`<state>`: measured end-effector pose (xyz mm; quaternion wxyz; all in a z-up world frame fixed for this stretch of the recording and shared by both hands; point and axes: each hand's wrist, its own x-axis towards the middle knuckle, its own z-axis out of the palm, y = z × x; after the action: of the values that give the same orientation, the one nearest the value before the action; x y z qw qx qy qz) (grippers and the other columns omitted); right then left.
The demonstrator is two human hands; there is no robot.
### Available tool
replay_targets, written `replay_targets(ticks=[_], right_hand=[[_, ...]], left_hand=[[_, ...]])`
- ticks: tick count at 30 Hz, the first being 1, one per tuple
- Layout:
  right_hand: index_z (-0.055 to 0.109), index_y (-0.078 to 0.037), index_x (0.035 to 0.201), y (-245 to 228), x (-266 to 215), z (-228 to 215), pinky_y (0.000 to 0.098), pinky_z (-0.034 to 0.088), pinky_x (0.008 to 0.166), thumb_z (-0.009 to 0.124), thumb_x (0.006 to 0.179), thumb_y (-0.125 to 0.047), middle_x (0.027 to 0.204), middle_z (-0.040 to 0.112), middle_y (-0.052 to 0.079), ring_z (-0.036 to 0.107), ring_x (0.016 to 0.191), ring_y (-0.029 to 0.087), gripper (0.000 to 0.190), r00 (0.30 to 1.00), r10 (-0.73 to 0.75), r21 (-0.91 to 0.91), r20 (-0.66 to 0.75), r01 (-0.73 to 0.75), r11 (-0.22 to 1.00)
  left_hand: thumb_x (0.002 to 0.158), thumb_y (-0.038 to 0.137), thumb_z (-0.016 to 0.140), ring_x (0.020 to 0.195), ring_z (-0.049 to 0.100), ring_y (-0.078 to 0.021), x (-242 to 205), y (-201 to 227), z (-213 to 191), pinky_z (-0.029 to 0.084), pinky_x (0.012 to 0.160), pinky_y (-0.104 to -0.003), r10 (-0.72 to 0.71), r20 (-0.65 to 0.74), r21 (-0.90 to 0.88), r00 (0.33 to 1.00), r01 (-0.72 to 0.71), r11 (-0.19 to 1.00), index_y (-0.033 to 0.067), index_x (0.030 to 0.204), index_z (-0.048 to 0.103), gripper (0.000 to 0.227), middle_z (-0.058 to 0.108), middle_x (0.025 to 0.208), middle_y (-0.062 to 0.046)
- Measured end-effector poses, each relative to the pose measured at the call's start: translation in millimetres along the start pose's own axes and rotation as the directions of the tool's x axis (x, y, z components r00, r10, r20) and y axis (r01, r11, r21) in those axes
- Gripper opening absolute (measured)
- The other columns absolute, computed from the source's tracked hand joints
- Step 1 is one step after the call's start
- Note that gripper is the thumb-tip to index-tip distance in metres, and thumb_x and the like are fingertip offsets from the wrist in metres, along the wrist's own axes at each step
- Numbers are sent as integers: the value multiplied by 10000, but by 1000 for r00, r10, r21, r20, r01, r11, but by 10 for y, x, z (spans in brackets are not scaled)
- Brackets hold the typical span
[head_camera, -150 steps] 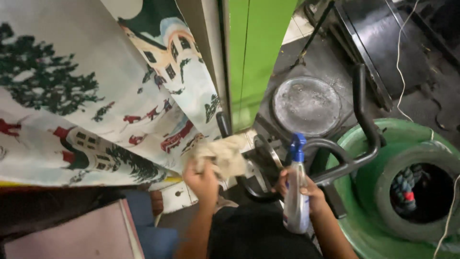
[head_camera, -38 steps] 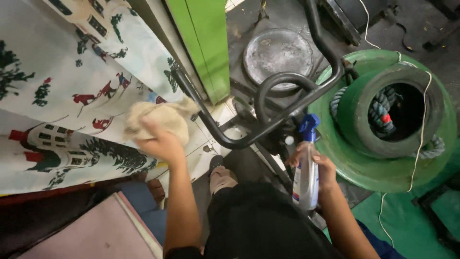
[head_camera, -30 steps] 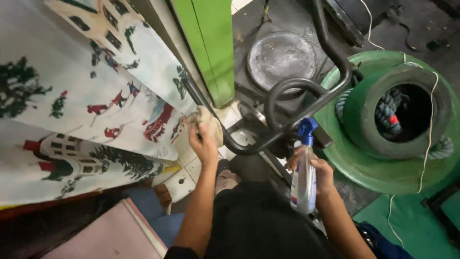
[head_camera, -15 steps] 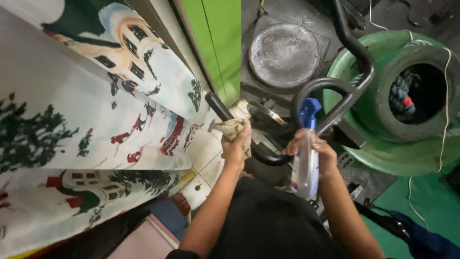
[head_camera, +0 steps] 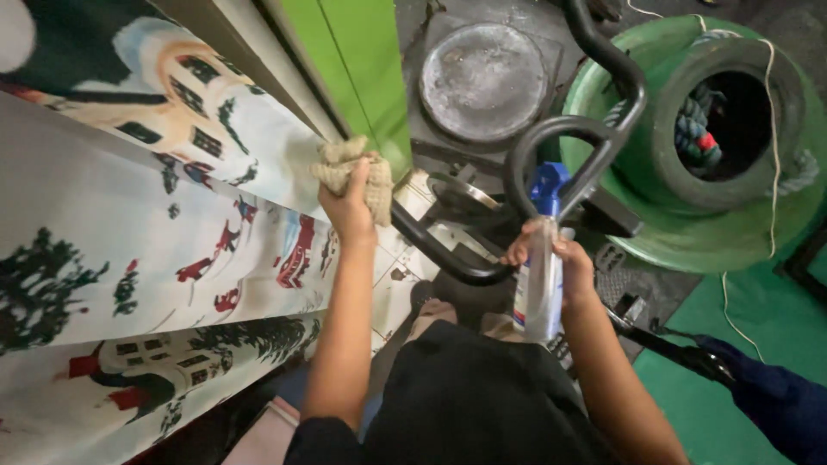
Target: Cleaning and sanitizing gym equipment using a spray bottle and cloth.
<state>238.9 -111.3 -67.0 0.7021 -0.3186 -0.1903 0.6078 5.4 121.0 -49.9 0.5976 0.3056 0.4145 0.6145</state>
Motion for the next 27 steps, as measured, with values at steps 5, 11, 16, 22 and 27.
replay_targets(ticks=[5, 11, 16, 22, 27], right_hand=[[579, 18, 1277, -14, 3, 75, 501, 470, 948, 663, 886, -377, 888, 634, 180, 611, 903, 341, 562, 999, 7, 33, 44, -8, 999], [568, 15, 1266, -103, -179, -74, 450, 495, 916, 657, 897, -335, 899, 646, 188, 629, 908, 340, 517, 987, 123, 6, 103, -124, 992], [565, 15, 1255, -259, -524, -578, 408, 501, 882, 681, 846, -326, 930, 668, 177, 645, 929, 313, 545, 952, 301, -6, 56, -301, 954], [586, 5, 1249, -682, -892, -945, 393, 490, 827, 694, 835, -338, 907, 673, 171, 639, 893, 308, 548, 968, 253, -42, -5, -253, 967], [586, 24, 1224, -889, -1024, -1113, 430, 506, 894, 712, 841, -358, 869, 656, 182, 629, 885, 326, 556, 987, 161, -64, -11, -161, 985]], left_hand=[[858, 170, 808, 980, 700, -177, -463, -677, -406, 580, 849, -310, -84, 132, 112, 988, 70, 991, 16, 1242, 645, 445, 712, 1158, -93], [891, 289, 758, 996, 732, -210, -1724, -806, -244, 586, 908, -346, -408, 186, 26, 894, 410, 912, -1, 1213, 651, 447, 747, 1115, -132], [929, 311, 753, 934, 712, -197, -2187, -319, -10, 559, 836, -327, -254, 189, 449, 949, 147, 881, -40, 1127, 717, 404, 755, 1063, -130], [981, 370, 626, 802, 741, -219, -2328, 93, 298, 580, 728, -354, -155, 288, 552, 945, -31, 834, -32, 1059, 732, 423, 784, 931, -157], [835, 541, 728, 1123, 606, -479, -2112, -216, 839, 452, 908, -563, 270, 560, 818, 784, -574, -31, -104, 1197, 621, 748, 643, 1228, -316]])
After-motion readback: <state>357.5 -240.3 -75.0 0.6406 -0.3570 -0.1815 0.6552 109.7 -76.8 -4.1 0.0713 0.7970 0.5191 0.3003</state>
